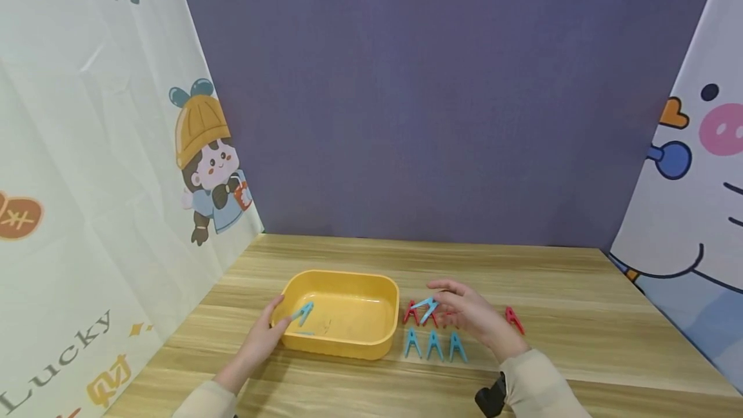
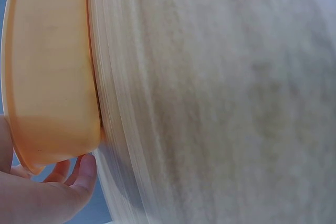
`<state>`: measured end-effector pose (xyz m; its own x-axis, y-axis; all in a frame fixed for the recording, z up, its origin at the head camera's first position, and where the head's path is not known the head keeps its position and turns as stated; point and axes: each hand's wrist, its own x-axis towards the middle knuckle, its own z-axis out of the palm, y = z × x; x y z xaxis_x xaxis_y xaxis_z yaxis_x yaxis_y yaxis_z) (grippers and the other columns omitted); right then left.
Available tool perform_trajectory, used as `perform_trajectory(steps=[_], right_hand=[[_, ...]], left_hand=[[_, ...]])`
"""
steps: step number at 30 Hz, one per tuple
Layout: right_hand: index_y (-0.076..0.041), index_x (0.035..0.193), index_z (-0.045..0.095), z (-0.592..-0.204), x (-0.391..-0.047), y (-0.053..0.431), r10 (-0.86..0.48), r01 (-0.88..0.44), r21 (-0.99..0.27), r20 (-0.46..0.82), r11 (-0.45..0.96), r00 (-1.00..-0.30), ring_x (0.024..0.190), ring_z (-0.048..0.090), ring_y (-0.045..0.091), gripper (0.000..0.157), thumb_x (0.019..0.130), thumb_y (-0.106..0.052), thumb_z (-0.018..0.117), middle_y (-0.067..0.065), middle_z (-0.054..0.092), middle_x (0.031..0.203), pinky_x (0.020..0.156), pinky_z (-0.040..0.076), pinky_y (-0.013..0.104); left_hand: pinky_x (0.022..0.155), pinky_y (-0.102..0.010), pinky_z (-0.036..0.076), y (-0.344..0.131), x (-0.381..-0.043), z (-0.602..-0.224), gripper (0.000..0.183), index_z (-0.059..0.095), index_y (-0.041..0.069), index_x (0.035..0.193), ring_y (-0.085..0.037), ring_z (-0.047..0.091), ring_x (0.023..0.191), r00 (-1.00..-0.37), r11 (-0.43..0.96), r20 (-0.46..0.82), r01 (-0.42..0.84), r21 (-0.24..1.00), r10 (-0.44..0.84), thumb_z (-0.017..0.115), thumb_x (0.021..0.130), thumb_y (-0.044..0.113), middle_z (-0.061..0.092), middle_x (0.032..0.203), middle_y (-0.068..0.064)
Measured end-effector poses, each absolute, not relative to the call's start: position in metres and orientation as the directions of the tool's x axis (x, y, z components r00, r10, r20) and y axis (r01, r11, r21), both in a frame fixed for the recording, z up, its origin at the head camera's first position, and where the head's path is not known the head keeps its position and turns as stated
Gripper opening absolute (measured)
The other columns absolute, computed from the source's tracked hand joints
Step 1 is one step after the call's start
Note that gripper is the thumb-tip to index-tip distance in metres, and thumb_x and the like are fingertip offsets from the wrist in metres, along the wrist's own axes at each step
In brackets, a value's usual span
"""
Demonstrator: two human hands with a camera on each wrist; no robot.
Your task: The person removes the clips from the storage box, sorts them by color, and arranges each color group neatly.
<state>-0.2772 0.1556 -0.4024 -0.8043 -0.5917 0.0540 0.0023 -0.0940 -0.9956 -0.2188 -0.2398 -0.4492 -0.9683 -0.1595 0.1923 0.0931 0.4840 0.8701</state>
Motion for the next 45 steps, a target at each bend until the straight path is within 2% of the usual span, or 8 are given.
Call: perform_trajectory(steps=[15,19,24,32,39,41,45], right_hand=[[-0.02,0.114,0.054,-0.412,-0.28,0.177,-0.576,0.006,-0.997,0.04,-0.078,-0.817,0.08,0.061,0.014,0.02,0.098,-0.014,0.043,0.002,0.062,0.089,0.075,0.052,0.031],[-0.018,0.116,0.052,-0.415,-0.281,0.184,-0.584,0.004,-0.996,0.048,-0.088,-0.81,0.079,0.061,0.017,0.021,0.098,-0.013,0.041,0.004,0.062,0.089,0.074,0.052,0.031],[-0.009,0.117,0.047,-0.42,-0.282,0.194,-0.526,-0.034,-0.999,0.033,-0.008,-0.85,0.078,0.058,0.017,0.021,0.097,-0.013,0.045,0.003,0.057,0.088,0.076,0.051,0.036],[0.001,0.121,0.042,-0.427,-0.283,0.208,-0.48,-0.001,-0.998,-0.025,0.055,-0.877,0.086,0.059,0.015,0.033,0.095,-0.019,0.05,0.003,0.057,0.095,0.084,0.048,0.039],[-0.005,0.111,0.056,-0.432,-0.285,0.216,-0.523,-0.02,-1.0,0.006,0.022,-0.852,0.087,0.059,0.016,0.02,0.095,-0.015,0.049,0.004,0.06,0.1,0.08,0.05,0.035],[-0.004,0.112,0.057,-0.433,-0.286,0.218,-0.524,-0.042,-0.998,0.01,0.049,-0.852,0.088,0.058,0.017,0.022,0.096,-0.016,0.048,0.003,0.06,0.101,0.079,0.05,0.035],[0.008,0.118,0.051,-0.437,-0.287,0.223,-0.496,-0.051,-0.99,-0.019,0.128,-0.868,0.09,0.057,0.017,0.034,0.096,-0.018,0.048,0.005,0.059,0.104,0.079,0.05,0.035]], left_hand=[[0.103,-0.057,0.021,-0.239,-0.218,-0.448,0.052,0.03,-0.006,0.138,-0.047,0.023,0.128,-0.966,0.487,0.206,0.105,0.867,-0.157,0.049,0.092,0.009,0.028,0.14,-0.031],[0.103,-0.057,0.021,-0.239,-0.219,-0.449,0.052,0.03,-0.005,0.138,-0.046,0.024,0.128,-0.966,0.482,0.201,0.099,0.871,-0.164,0.049,0.092,0.01,0.028,0.14,-0.03],[0.103,-0.058,0.021,-0.239,-0.218,-0.448,0.053,0.03,-0.005,0.139,-0.047,0.024,0.128,-0.967,0.49,0.196,0.093,0.867,-0.164,0.049,0.092,0.011,0.028,0.14,-0.031],[0.103,-0.058,0.021,-0.238,-0.218,-0.447,0.052,0.03,-0.004,0.139,-0.046,0.024,0.128,-0.967,0.491,0.192,0.088,0.867,-0.166,0.049,0.092,0.011,0.028,0.14,-0.03],[0.103,-0.058,0.022,-0.239,-0.218,-0.447,0.052,0.03,-0.004,0.139,-0.047,0.025,0.127,-0.967,0.498,0.194,0.087,0.863,-0.167,0.049,0.093,0.011,0.028,0.14,-0.031],[0.103,-0.058,0.022,-0.239,-0.218,-0.447,0.053,0.03,-0.004,0.139,-0.047,0.025,0.127,-0.967,0.499,0.193,0.087,0.862,-0.167,0.049,0.093,0.011,0.028,0.14,-0.031],[0.103,-0.058,0.022,-0.239,-0.218,-0.447,0.053,0.03,-0.004,0.139,-0.047,0.025,0.127,-0.968,0.5,0.188,0.082,0.862,-0.165,0.049,0.093,0.012,0.028,0.14,-0.031]])
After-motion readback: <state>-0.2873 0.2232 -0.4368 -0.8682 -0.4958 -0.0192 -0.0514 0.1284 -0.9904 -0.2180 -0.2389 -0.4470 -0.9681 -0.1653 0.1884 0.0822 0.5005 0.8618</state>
